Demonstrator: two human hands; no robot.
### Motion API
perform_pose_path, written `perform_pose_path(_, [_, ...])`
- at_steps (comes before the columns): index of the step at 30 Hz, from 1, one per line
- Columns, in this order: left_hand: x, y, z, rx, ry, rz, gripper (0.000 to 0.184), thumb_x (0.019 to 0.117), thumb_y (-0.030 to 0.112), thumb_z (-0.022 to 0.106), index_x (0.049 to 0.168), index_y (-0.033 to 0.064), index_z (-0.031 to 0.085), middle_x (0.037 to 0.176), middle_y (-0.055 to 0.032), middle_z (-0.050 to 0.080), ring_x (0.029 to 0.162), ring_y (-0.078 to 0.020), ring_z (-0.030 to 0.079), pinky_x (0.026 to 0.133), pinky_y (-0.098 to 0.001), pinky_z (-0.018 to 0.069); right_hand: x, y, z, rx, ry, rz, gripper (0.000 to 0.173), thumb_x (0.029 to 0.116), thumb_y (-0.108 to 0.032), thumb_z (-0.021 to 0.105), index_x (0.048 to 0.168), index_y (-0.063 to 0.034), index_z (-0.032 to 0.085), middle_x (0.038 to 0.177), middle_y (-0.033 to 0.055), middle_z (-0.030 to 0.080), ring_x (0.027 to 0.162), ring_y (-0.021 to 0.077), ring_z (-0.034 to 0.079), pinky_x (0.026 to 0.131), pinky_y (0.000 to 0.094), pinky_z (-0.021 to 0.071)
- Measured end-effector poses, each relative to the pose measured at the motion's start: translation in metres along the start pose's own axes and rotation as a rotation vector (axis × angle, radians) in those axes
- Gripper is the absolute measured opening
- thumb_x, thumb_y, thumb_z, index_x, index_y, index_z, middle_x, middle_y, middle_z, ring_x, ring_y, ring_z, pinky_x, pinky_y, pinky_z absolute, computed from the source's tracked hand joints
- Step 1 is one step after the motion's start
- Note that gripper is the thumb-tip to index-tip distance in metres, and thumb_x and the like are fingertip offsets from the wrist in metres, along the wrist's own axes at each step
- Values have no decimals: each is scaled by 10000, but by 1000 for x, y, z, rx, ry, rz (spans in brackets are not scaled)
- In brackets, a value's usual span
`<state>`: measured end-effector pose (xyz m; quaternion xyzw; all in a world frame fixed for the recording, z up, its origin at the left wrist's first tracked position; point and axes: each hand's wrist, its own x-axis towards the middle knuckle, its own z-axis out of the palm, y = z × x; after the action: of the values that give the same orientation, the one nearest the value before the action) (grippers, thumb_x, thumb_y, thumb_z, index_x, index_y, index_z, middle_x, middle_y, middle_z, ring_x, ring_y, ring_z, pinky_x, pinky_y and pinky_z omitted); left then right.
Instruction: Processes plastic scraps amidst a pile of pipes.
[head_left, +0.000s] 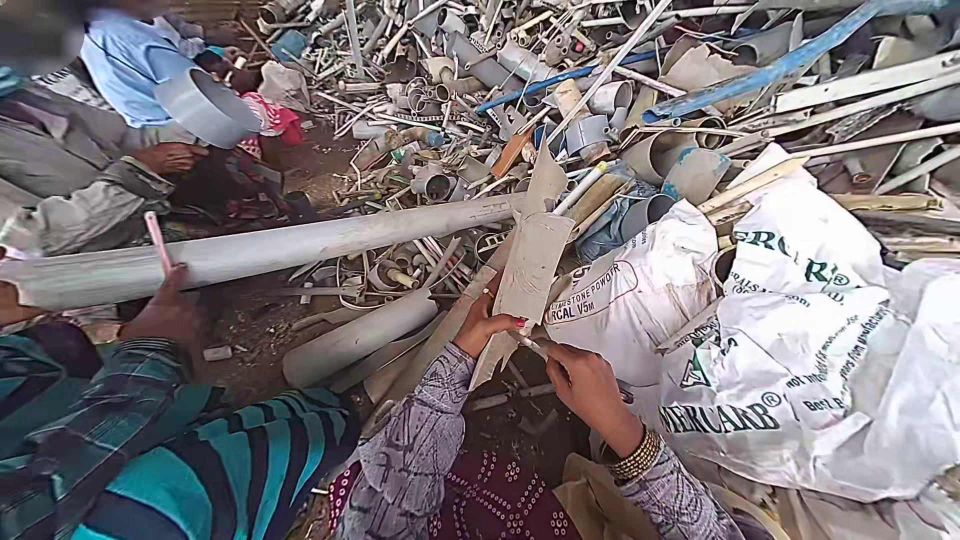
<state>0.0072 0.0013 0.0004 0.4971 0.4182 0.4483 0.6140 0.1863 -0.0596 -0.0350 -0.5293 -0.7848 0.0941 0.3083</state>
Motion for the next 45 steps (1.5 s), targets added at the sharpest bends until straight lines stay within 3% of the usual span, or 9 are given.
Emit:
perform_pose_path(4, [1, -3, 3, -9, 58, 20, 831, 755, -45, 581, 1505, -98, 228, 1250, -162, 571, 977, -45, 645, 856, -198, 533, 1, -5, 0, 15, -61, 104, 323, 945, -43, 529, 1163, -12, 765, 847, 227, 741, 752, 446, 721, 622, 596, 522])
perform_pose_path(17, [1, -1, 8, 80, 37, 52, 881, 758, -101, 605, 1535, -112, 190, 1426, -236, 474, 1141, -35, 582, 955, -163, 464, 6, -14, -13, 42, -264, 259, 326, 1026, -120, 493, 1218, -28, 740, 926, 260, 736, 874, 478, 708, 737, 627, 498])
perform_pose_path(22, [0, -2, 8, 59, 10, 30, 886, 765, -72, 591, 1549, -93, 178, 1428, -224, 478, 1129, -40, 590, 945, -174, 476, -3, -9, 4, -23, -17, 110, 294, 965, -61, 543, 1152, -9, 764, 787, 226, 721, 692, 441, 712, 577, 577, 523])
perform_pose_path(26, [5, -6, 0, -82, -4, 23, 843, 756, 16, 555, 1509, -80, 188, 1187, -131, 604, 950, -80, 679, 848, -237, 568, -7, -6, 15, -67, 134, -19, 301, 919, -75, 570, 1128, -26, 782, 710, 185, 706, 565, 382, 684, 481, 511, 506])
perform_pose_path(29, [4, -10, 1, -93, 3, 9, 801, 764, -2, 558, 1484, -90, 218, 1167, -129, 602, 945, -88, 674, 848, -251, 564, -4, -4, 19, -132, 161, 26, 269, 945, -57, 567, 1112, 7, 768, 725, 211, 700, 578, 412, 682, 489, 523, 506])
perform_pose_path(33, [3, -3, -3, -99, 11, 6, 779, 780, -19, 543, 1487, -90, 222, 1157, -103, 606, 932, -51, 669, 841, -221, 560, -14, -16, 30, -138, 223, -140, 270, 903, -113, 555, 1010, -6, 779, 664, 137, 684, 510, 312, 666, 424, 426, 496])
perform_pose_path(37, [-4, -3, 0, -109, 5, -1, 749, 801, -41, 526, 1482, -93, 221, 1149, -76, 592, 923, 0, 643, 833, -174, 534, 2, 1, 25, -182, 202, 15, 232, 960, -102, 564, 1012, 39, 740, 684, 200, 678, 561, 404, 680, 463, 504, 499])
perform_pose_path(42, [-7, 4, -1, -63, -57, -30, 666, 855, -52, 504, 1475, -97, 263, 1156, -61, 595, 924, 34, 621, 845, -145, 512, -12, -20, 30, -195, 249, -117, 235, 915, -134, 542, 929, -8, 740, 617, 117, 646, 468, 289, 639, 391, 401, 468])
perform_pose_path(45, [-10, 4, 3, -31, -53, -61, 628, 869, -56, 494, 1462, -84, 288, 1139, -51, 595, 907, 45, 614, 827, -137, 510, 0, -2, 24, -224, 226, 12, 212, 931, -99, 565, 950, 29, 732, 626, 172, 647, 502, 370, 657, 417, 475, 478])
